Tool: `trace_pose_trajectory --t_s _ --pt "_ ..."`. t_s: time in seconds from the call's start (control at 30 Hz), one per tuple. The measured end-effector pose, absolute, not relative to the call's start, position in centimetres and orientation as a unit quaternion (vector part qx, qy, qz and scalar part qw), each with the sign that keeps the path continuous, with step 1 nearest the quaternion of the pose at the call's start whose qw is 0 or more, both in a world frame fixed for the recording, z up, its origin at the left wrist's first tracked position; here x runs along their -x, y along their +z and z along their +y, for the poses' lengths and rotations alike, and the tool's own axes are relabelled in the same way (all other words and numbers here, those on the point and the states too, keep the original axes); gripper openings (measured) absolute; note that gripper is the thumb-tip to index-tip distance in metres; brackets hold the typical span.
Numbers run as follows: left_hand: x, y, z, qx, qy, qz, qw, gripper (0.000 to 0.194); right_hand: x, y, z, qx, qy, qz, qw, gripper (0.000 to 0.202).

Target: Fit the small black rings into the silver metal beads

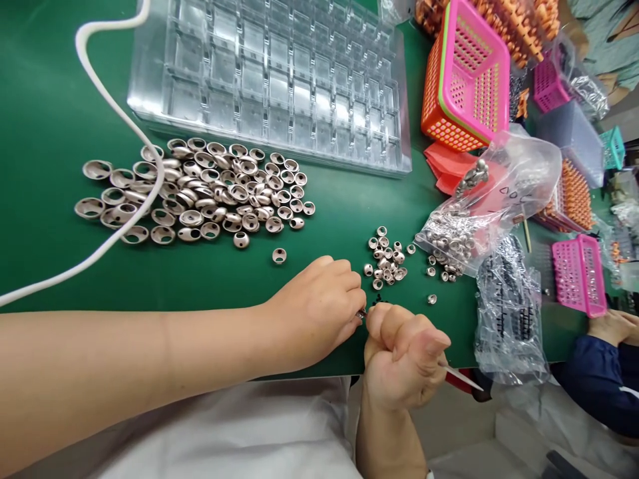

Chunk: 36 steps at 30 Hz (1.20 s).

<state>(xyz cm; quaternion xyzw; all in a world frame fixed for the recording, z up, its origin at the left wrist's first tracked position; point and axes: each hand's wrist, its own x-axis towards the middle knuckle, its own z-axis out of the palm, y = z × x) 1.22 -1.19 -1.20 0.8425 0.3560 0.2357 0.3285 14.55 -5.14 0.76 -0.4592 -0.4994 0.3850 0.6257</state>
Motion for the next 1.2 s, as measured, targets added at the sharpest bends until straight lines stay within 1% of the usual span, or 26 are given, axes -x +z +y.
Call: trace_pose_trajectory --t_s 0.53,0.63,0.87,1.03,1.2 --pt "-1.3 -1.3 -1.3 -0.840 0.257 0.353 0.322 0.016 -14.7 1.2 -5.5 0.480 0.422 -0.476 0.604 0.053" --pt "-1.3 -1.3 -1.4 -0.837 0.267 0.353 0.322 0.018 -14.7 1.4 -5.5 0.490 0.430 -0.481 0.586 0.054" --pt "-1.5 -1.3 -1.4 -0.833 0.276 0.351 0.327 0.022 -14.6 1.6 -5.2 0.510 0.406 -0.510 0.561 0.054" --pt "-1.4 -1.2 -1.4 -0.832 0.271 0.358 0.327 0.020 -14.6 0.8 -5.5 0.485 0.387 -0.541 0.567 0.049" --pt "-1.3 -1.3 -1.2 -0.839 0.247 0.356 0.329 0.014 -15.0 0.6 -5.4 0.450 0.407 -0.508 0.612 0.049"
